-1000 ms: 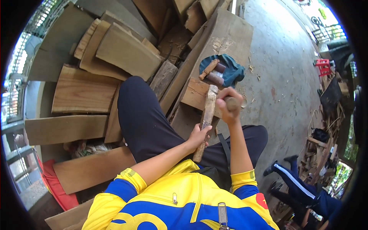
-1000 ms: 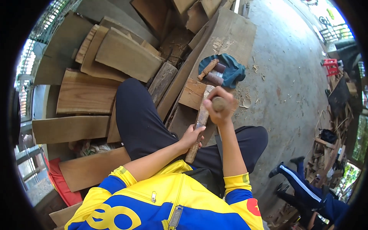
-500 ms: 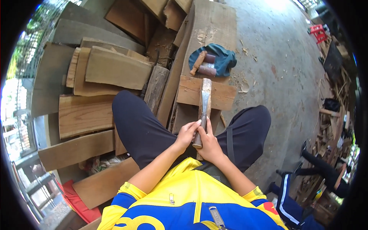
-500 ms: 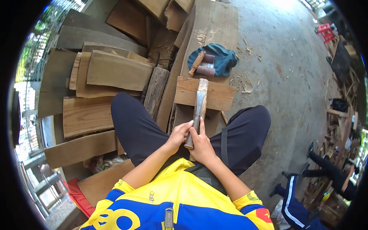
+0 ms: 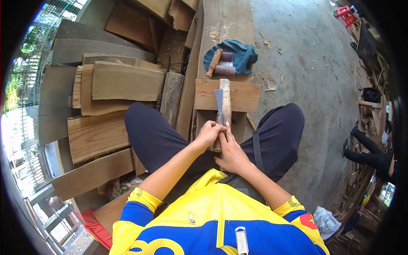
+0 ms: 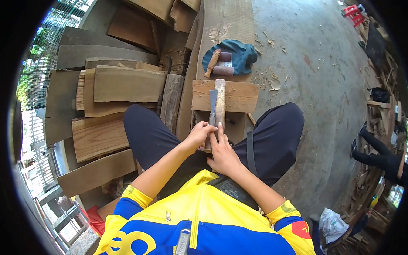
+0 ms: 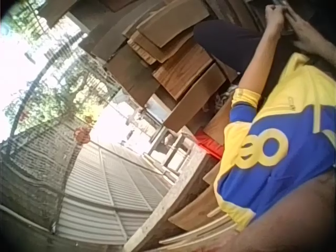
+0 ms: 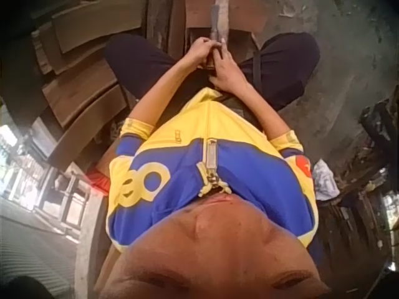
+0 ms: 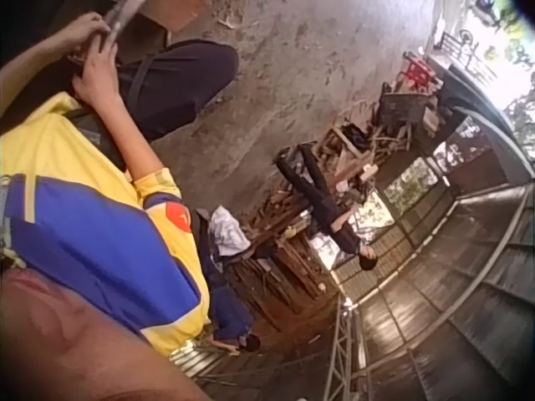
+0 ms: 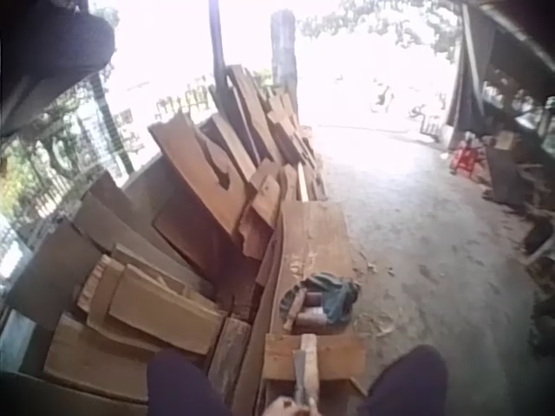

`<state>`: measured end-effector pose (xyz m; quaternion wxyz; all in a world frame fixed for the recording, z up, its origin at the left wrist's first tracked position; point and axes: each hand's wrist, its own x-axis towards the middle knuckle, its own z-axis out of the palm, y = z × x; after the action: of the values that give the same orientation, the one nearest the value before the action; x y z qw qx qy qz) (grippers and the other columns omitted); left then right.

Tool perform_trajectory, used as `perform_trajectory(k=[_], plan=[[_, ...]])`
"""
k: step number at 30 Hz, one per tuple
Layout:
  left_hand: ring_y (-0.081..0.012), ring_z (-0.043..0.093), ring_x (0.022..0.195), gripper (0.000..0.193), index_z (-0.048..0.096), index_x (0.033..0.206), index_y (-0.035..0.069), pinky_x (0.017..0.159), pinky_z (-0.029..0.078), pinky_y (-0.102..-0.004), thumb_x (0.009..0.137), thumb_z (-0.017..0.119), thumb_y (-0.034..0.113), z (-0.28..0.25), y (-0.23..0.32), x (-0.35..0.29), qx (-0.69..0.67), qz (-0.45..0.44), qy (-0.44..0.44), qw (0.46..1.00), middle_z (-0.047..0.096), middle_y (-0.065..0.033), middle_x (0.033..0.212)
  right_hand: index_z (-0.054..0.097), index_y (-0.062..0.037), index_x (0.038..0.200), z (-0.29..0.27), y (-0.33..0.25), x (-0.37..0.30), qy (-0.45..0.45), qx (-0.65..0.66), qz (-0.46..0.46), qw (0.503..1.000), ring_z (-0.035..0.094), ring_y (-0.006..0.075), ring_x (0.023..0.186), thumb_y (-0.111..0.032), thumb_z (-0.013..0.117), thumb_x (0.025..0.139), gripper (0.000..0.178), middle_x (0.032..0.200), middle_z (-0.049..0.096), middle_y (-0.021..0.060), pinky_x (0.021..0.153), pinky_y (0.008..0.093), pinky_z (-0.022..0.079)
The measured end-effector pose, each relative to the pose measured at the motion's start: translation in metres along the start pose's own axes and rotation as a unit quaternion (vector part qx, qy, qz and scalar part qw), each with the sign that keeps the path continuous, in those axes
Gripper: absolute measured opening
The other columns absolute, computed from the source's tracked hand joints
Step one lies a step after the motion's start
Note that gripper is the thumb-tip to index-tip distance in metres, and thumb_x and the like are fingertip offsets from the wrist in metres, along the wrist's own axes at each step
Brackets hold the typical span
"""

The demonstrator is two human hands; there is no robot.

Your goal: Carving a piece of wood using a chisel and a wooden mallet.

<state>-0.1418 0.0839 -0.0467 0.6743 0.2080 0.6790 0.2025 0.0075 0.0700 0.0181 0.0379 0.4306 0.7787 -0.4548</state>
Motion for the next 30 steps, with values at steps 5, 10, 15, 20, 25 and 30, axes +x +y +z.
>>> perform_trajectory(k=[5,10,15,20,25,30], plan=[[-0.017,0.058,0.083,0.039,0.049,0.106,0.0,0.071,0.051,-0.0332,0.083,0.061,0.029,0.008,0.005,0.007,0.008,0.0,0.008,1.0,0.057,-0.0104,0.095,0.01,0.0054,0.147,0.003,0.001,0.001,0.021,0.029,0.019,0.999,0.026,0.0496,0.136,-0.011,0.071,0.069,0.1,0.148,0.008,0.0398,0.111,0.0424,0.033],[-0.0168,0.057,0.08,0.036,0.049,0.104,0.0,0.068,0.051,-0.0333,0.084,0.061,0.027,0.004,0.013,0.012,0.075,0.01,-0.007,0.997,0.056,-0.011,0.095,0.008,0.0045,0.148,0.008,0.001,0.003,0.027,0.01,0.028,0.999,0.029,0.0509,0.133,-0.009,0.069,0.069,0.101,0.149,0.005,0.0396,0.109,0.0425,0.036],[-0.0386,0.066,0.082,0.038,0.054,0.102,-0.002,0.075,0.052,-0.0474,0.09,0.054,0.034,-0.013,0.029,0.004,0.181,0.084,0.064,0.978,0.066,-0.0223,0.083,0.005,-0.0024,0.148,0.002,-0.007,0.001,0.054,0.052,0.055,0.996,0.034,0.0541,0.128,-0.003,0.069,0.067,0.104,0.149,-0.002,0.0392,0.102,0.0458,0.042],[-0.046,0.064,0.084,0.04,0.053,0.115,-0.004,0.076,0.05,-0.0539,0.093,0.051,0.029,-0.042,0.06,-0.044,0.439,0.202,0.157,0.861,0.065,-0.029,0.086,0.023,0.0011,0.141,0.01,0.015,0.003,0.167,0.239,0.216,0.932,0.059,0.0401,0.11,-0.014,0.083,0.06,0.102,0.116,0.058,0.0283,0.094,0.0416,0.048],[-0.0496,0.061,0.084,0.064,0.027,0.139,0.001,0.08,0.048,-0.0545,0.084,0.056,0.018,-0.045,0.072,-0.081,0.415,0.228,0.102,0.875,0.064,-0.0316,0.084,0.045,0.005,0.123,0.032,0.017,0.042,0.155,0.224,0.33,0.904,0.062,0.0454,0.098,-0.029,0.068,0.075,0.063,0.102,0.064,0.0304,0.089,0.046,0.048],[-0.0486,0.06,0.093,0.059,0.034,0.141,0.0,0.084,0.047,-0.0536,0.087,0.054,0.016,-0.02,0.063,-0.079,0.399,0.219,0.097,0.885,0.061,-0.0342,0.096,0.024,0.0039,0.138,0.051,0.005,0.07,0.195,0.293,0.24,0.905,0.059,0.0452,0.108,-0.024,0.063,0.085,0.072,0.113,0.06,0.033,0.094,0.0466,0.045]])
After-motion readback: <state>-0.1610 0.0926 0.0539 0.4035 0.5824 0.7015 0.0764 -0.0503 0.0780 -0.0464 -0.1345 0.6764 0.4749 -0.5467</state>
